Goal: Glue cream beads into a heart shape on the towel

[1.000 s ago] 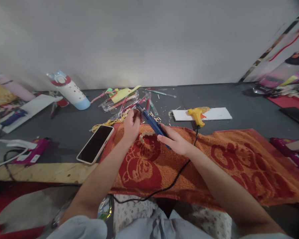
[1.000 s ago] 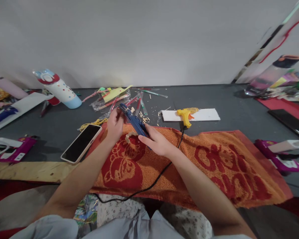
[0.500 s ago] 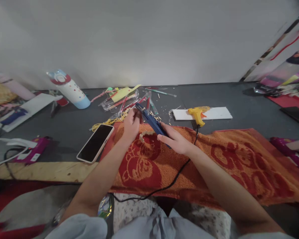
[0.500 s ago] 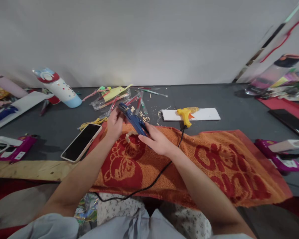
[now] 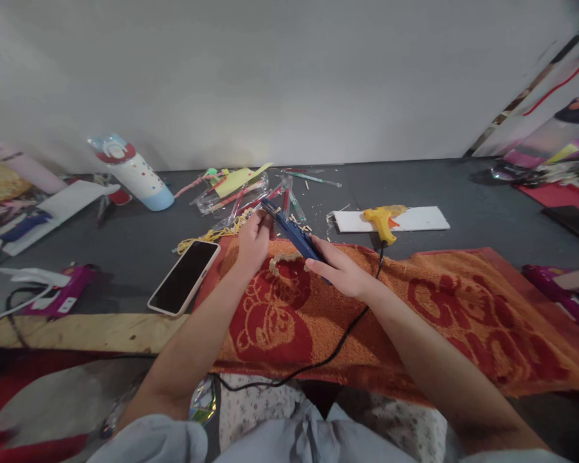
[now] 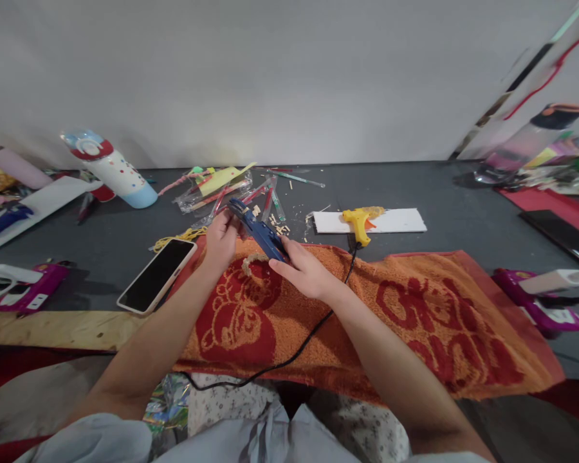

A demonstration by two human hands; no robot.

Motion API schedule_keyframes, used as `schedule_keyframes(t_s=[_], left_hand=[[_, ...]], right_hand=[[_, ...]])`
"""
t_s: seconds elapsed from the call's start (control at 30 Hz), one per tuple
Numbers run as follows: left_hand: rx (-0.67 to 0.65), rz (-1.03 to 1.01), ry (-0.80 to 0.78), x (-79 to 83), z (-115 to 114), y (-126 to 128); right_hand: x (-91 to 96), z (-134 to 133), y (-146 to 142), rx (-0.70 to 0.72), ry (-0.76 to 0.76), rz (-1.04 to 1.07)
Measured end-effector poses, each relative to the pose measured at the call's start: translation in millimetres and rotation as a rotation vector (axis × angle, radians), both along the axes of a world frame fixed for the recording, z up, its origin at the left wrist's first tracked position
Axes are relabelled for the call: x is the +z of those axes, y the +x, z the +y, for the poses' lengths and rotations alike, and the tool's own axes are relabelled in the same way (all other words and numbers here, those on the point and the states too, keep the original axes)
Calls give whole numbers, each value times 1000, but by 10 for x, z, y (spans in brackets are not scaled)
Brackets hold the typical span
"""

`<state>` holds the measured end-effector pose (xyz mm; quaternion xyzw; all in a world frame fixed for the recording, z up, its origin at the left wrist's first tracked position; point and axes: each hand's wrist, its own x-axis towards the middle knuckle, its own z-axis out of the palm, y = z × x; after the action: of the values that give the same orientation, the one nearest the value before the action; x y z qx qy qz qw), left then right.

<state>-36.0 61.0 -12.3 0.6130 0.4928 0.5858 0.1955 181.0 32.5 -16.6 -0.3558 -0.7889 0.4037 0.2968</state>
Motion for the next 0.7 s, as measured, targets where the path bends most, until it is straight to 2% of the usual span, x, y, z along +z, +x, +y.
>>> schedule_keyframes(t_s=[0.43, 0.7], left_hand=[[14, 22, -43, -17, 14, -34], [13, 38, -18, 21, -10, -14]], right_hand=[[6, 30, 21, 7, 24, -44], [-5, 53, 25, 21, 20, -11]])
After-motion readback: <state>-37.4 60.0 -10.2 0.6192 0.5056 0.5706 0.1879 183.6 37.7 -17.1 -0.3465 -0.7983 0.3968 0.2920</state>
